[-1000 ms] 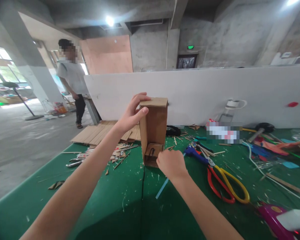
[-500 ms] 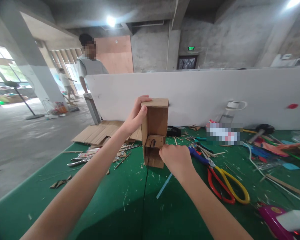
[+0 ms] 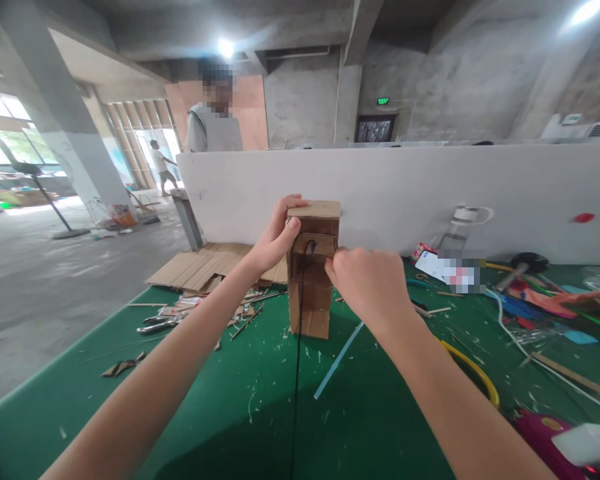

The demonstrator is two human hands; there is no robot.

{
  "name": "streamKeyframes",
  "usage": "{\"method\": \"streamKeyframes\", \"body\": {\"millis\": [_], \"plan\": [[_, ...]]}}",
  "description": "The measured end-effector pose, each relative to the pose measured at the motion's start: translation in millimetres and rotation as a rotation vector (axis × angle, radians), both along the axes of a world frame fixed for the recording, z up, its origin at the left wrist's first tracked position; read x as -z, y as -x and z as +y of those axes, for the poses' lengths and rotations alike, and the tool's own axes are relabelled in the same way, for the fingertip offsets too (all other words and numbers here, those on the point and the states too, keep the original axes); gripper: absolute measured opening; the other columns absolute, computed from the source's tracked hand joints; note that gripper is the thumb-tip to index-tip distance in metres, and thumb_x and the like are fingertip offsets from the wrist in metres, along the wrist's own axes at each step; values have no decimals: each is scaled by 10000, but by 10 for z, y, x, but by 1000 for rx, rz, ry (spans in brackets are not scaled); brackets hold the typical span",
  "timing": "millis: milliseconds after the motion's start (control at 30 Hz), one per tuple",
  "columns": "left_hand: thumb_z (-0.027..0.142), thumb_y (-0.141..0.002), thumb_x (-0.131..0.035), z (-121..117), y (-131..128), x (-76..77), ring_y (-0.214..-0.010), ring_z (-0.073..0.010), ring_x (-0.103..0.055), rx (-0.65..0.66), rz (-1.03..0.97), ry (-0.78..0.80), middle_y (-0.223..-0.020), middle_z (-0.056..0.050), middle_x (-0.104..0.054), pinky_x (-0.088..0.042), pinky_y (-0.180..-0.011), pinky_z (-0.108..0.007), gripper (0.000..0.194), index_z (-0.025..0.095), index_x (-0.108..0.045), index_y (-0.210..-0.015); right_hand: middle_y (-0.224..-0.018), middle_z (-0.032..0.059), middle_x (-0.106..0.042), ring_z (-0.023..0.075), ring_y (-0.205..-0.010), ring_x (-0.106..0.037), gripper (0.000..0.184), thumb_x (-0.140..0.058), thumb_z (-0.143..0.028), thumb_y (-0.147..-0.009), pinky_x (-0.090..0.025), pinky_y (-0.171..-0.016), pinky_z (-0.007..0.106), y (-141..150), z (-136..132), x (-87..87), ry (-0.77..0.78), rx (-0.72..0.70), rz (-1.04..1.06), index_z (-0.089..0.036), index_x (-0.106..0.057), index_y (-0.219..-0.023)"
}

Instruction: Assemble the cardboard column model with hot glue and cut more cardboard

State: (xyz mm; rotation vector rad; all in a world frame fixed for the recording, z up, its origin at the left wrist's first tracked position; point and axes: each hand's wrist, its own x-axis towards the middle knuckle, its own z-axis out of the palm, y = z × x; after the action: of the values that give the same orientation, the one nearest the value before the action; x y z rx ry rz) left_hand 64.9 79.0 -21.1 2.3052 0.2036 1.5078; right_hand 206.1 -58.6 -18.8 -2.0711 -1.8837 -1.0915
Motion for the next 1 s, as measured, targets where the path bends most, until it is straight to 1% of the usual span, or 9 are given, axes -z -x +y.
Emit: {"method": "streamKeyframes", "body": {"millis": [167,300,467,600,667,733,767,900,1000], "plan": [[667,-875,-367,-12,1,-5,-1364,-264,-323,-8,17,4,-1304,-130,-407,-238,-1180,-495,526,242,-435,-1178,-617,129,-660,212,-532,-598,479,-293,-317,-933,-208,-511,287,-7,5,-162,-37,23,16,-138,-685,-724],[641,-857,-438,-47,26,-20,-1363,-269,-319,-12,40,2,-1308,-147,-406,-241,-1176,-489,533,224,-425,-1189,-602,135,-642,206,-521,-574,500,-282,-334,-937,-233,-525,287,-9,3,-297,-66,29,8,-127,-691,-736],[461,-788,-602,-45,101,-56,-1371,-311,-296,49,140,54,-1395,-133,-349,-331,-1119,-516,528,246,-401,-1227,-620,142,-641,205,-527,-564,503,-267,-324,-942,-227,-524,292,4,-16,-410,-82,40,-34,-115,-690,-768],[306,-722,-567,-15,152,-76,-1409,-322,-227,101,184,83,-1427,-128,-307,-349,-1104,-523,558,246,-390,-1247,-608,121,-636,180,-506,-542,483,-280,-334,-940,-202,-516,282,-4,-6,-394,-102,51,-23,-124,-680,-767],[271,-699,-550,-13,166,-83,-1419,-326,-208,120,199,115,-1456,-122,-267,-409,-1055,-509,580,257,-386,-1255,-606,115,-637,177,-498,-533,481,-284,-347,-937,-200,-517,281,-14,5,-356,-117,54,8,-131,-680,-769],[283,-702,-557,-19,173,-87,-1427,-334,-191,133,205,142,-1479,-118,-242,-447,-1015,-500,586,268,-386,-1262,-610,112,-643,181,-495,-532,475,-290,-352,-933,-205,-520,281,-24,11,-314,-134,51,44,-139,-683,-772],[306,-713,-565,-22,172,-88,-1431,-337,-184,134,202,140,-1481,-119,-246,-431,-1031,-511,579,266,-389,-1263,-611,110,-644,181,-493,-533,472,-292,-354,-932,-206,-522,281,-28,11,-294,-144,49,61,-144,-685,-775],[450,-792,-562,-30,154,-83,-1437,-318,-205,103,173,70,-1442,-126,-326,-206,-1181,-535,521,252,-418,-1252,-607,107,-641,183,-493,-537,468,-305,-396,-929,-196,-522,283,-38,-2,-248,-175,41,114,-160,-686,-791],[554,-838,-513,-34,137,-72,-1425,-303,-247,82,147,78,-1434,-123,-338,-205,-1191,-510,508,262,-433,-1246,-605,100,-633,185,-496,-536,455,-321,-421,-919,-188,-519,282,-43,-8,-239,-175,30,139,-172,-673,-774]]}}
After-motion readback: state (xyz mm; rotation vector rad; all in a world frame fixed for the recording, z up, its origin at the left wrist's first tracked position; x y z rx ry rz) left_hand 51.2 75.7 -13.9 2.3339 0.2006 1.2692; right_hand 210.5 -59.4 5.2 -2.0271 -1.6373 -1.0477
